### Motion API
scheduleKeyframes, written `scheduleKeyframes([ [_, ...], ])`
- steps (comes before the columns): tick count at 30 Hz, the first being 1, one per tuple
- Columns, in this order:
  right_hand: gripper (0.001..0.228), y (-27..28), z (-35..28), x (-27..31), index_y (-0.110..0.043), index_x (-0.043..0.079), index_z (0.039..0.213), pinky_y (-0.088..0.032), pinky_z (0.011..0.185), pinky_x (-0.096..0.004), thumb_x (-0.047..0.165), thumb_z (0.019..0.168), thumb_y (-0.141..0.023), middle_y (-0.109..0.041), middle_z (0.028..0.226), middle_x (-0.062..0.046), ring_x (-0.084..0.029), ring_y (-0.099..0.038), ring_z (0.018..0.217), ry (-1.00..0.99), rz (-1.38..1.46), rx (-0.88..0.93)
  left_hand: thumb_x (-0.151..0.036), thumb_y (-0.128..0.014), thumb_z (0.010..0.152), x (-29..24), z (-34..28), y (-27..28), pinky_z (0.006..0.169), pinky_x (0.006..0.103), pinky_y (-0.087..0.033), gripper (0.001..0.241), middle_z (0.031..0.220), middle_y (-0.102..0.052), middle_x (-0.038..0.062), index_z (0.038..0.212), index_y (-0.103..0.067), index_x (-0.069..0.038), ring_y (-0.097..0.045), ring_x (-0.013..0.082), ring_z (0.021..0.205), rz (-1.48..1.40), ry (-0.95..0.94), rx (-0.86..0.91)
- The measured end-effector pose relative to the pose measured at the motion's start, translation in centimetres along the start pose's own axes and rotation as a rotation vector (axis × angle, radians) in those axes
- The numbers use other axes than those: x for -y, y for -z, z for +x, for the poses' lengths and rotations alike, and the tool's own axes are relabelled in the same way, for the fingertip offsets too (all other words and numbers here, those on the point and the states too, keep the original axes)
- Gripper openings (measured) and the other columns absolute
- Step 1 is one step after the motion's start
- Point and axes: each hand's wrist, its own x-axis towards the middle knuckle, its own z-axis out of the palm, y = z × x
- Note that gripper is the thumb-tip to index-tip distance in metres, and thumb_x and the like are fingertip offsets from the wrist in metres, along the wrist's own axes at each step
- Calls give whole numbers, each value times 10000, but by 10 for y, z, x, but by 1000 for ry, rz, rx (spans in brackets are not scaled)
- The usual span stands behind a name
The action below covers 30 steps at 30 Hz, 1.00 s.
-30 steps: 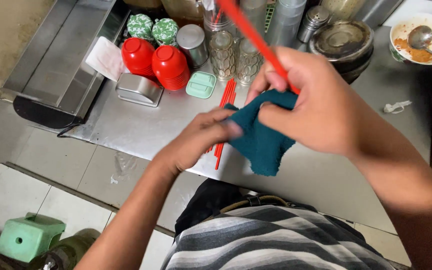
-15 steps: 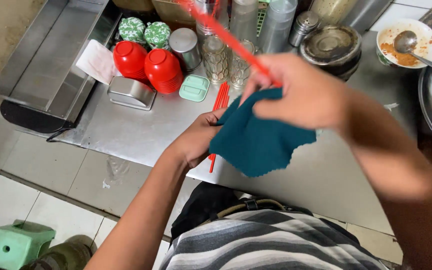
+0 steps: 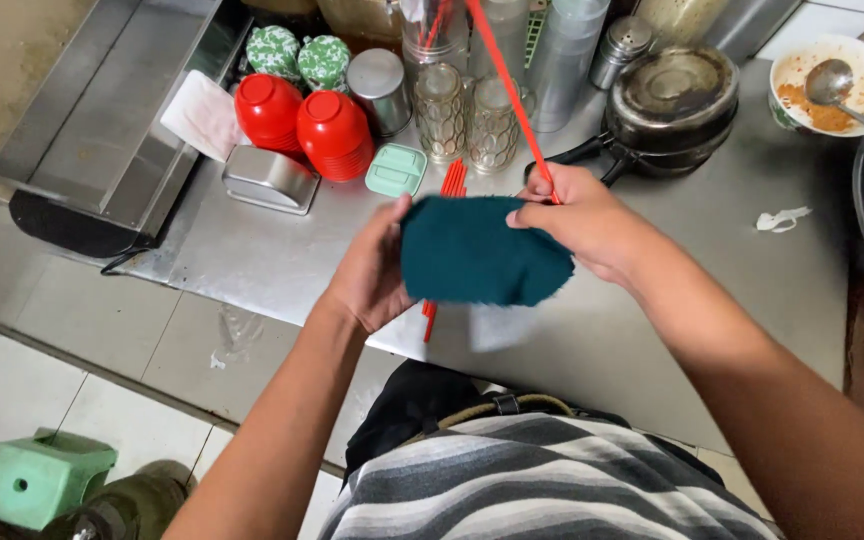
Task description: Wiping individual red plastic chopsticks with a cleaning cloth at a service counter.
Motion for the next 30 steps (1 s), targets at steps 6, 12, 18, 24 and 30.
scheduleKeyframes([
  [6,254,-15,-12,-8,-481,70,860,-443,659,-294,75,848,-735,-529,828,5,-119,-487,759,-52,-281,33,-341,-729,918,31,49,70,616,221,-549,405,955,-743,24,1188,-662,-46,-683,117,777,351,60,-20],
  [12,432,-24,-32,24,-589,-15,948,-456,710,-511,337,1146,-437,-619,783,-241,-442,-586,762,159,-806,-382,-353,-625,959,40,60,78,744,357,-561,402,1006,-720,85,1195,-639,-28,-688,196,851,236,-51,-168],
  [18,390,-84,-22,-2,-680,22,918,-465,677,-550,325,1019,-456,-671,794,-247,-481,-631,771,71,-777,-248,-275,-579,981,48,71,53,941,393,-515,345,1121,-671,83,1254,-568,-63,-644,208,1009,-140,-151,-76],
  [24,555,-76,-14,15,-660,-128,877,-472,708,-586,372,1069,-514,-655,842,-340,-534,-613,853,-323,-509,-133,-213,-459,941,-1,11,21,933,391,-554,363,1097,-685,104,1232,-624,-72,-676,215,996,-257,-103,165],
  [30,343,-129,-23,35,-693,24,1037,-486,799,-504,258,967,-452,-714,964,-261,-454,-662,937,-44,-764,-78,-375,-479,1066,13,43,59,858,359,-543,393,1052,-683,95,1145,-638,-25,-634,196,931,-133,13,95],
])
